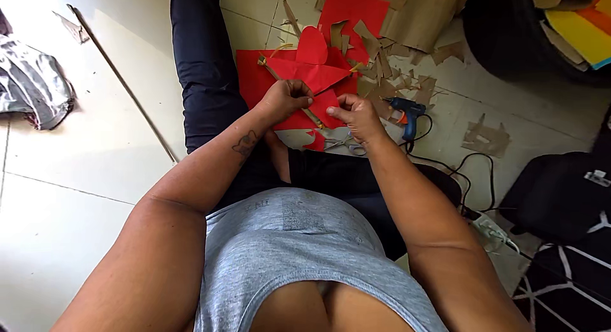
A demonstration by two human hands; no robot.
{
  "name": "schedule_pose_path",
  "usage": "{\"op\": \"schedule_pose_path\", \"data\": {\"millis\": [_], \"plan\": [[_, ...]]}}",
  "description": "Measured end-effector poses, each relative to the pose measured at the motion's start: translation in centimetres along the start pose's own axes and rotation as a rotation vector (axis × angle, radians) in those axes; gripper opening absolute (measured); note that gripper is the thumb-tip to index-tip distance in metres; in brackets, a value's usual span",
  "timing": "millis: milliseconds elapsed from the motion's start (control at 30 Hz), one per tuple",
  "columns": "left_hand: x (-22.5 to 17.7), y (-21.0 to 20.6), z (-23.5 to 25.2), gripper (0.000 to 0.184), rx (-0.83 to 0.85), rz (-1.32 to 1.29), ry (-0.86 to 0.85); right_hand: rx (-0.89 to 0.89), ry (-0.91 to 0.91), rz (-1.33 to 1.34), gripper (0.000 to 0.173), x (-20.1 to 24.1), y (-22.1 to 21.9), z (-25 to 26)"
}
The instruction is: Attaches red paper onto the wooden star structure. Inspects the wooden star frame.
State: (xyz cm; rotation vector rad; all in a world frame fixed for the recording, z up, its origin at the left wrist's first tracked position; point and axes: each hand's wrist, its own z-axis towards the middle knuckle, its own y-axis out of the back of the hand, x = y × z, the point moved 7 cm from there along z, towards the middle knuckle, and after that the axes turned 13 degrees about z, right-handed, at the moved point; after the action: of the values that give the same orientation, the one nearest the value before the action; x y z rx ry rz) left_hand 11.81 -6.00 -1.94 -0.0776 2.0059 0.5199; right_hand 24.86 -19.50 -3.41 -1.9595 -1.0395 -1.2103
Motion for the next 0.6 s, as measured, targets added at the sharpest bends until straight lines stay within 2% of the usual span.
{"op": "schedule_pose_path", "data": {"millis": [100, 267, 433, 600], "plan": [[1.5, 0.5, -0.2, 0.014, -0.042, 0.066, 0.073, -0.087, -0.049, -0.024, 0.007, -1.6, 0.5, 1.2], [4.4, 1.5, -0.5, 0.023, -0.120, 0.339, 0.218, -0.202, -0.231, -0.059, 0.015, -5.2, 2.0, 2.1], [4.3, 0.8, 0.8, 0.021, -0.133, 0.518, 0.092, -0.164, -0.207, -0.049, 0.015, -6.2, 1.7, 2.8], [4.6, 0.1, 2.0, 0.021, -0.117, 0.554, 0.053, -0.167, -0.147, -0.027, 0.018, -6.2, 1.7, 3.1]]}}
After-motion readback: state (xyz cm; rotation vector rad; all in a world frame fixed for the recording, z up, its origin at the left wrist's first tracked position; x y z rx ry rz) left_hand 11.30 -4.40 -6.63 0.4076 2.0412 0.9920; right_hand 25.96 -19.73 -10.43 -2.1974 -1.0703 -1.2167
